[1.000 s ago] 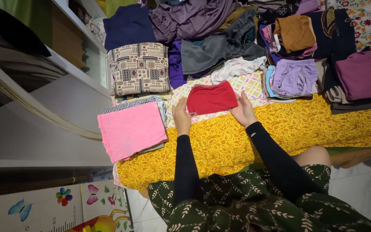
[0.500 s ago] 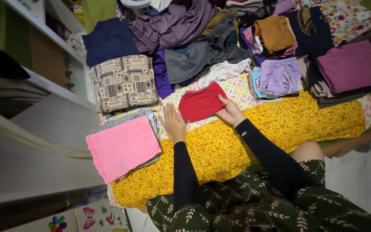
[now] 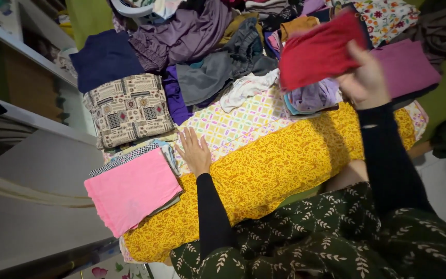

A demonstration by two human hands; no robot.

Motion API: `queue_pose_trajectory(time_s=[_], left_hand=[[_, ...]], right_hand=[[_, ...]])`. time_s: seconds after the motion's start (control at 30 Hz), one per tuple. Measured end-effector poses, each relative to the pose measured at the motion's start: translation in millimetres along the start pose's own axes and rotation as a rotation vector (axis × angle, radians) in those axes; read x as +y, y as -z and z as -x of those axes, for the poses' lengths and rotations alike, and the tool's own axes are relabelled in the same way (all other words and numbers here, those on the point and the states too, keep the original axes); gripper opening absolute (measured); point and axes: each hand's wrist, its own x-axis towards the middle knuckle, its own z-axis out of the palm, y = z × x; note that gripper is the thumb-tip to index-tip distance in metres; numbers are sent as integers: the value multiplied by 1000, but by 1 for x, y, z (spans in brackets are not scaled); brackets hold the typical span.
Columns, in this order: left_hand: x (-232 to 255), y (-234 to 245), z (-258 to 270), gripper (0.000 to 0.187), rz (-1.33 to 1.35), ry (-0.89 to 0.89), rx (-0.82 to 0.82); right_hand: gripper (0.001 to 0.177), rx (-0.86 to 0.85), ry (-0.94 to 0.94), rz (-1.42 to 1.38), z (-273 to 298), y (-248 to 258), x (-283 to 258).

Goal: Fold various items of clothing and organize them into neat stacks.

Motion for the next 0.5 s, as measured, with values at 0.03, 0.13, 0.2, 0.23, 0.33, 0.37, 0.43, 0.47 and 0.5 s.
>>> queue_pose_trajectory(time_s=[0.03, 0.13, 0.2, 0.23, 0.33, 0.37, 0.43, 0.47, 0.5], left_hand=[[0, 0, 2, 63, 0, -4, -5], [1, 1, 1, 63, 24, 12, -21], [0, -1, 1, 63, 10, 14, -22], [0, 0, 1, 63, 10, 15, -24], [1, 0, 1, 63, 20, 12, -13], [1, 0, 1, 62, 13, 8, -10], [0, -1, 2, 62, 3, 6, -8], [1, 0, 2, 62, 8, 9, -8], [1, 1, 2, 62, 12, 12, -9]], right_hand=[[45, 6, 1, 0, 6, 8, -11], [44, -3, 73, 91, 17, 26, -40], [45, 12, 71, 41, 20, 39, -51], [45, 13, 70, 42, 19, 41, -51], [46, 10, 19, 116, 15, 45, -49], [46, 8, 12, 102, 14, 44, -47], [46, 8, 4, 86, 14, 48, -40], [41, -8, -8, -10, 13, 52, -36], [36, -23, -19, -105, 12, 55, -31]])
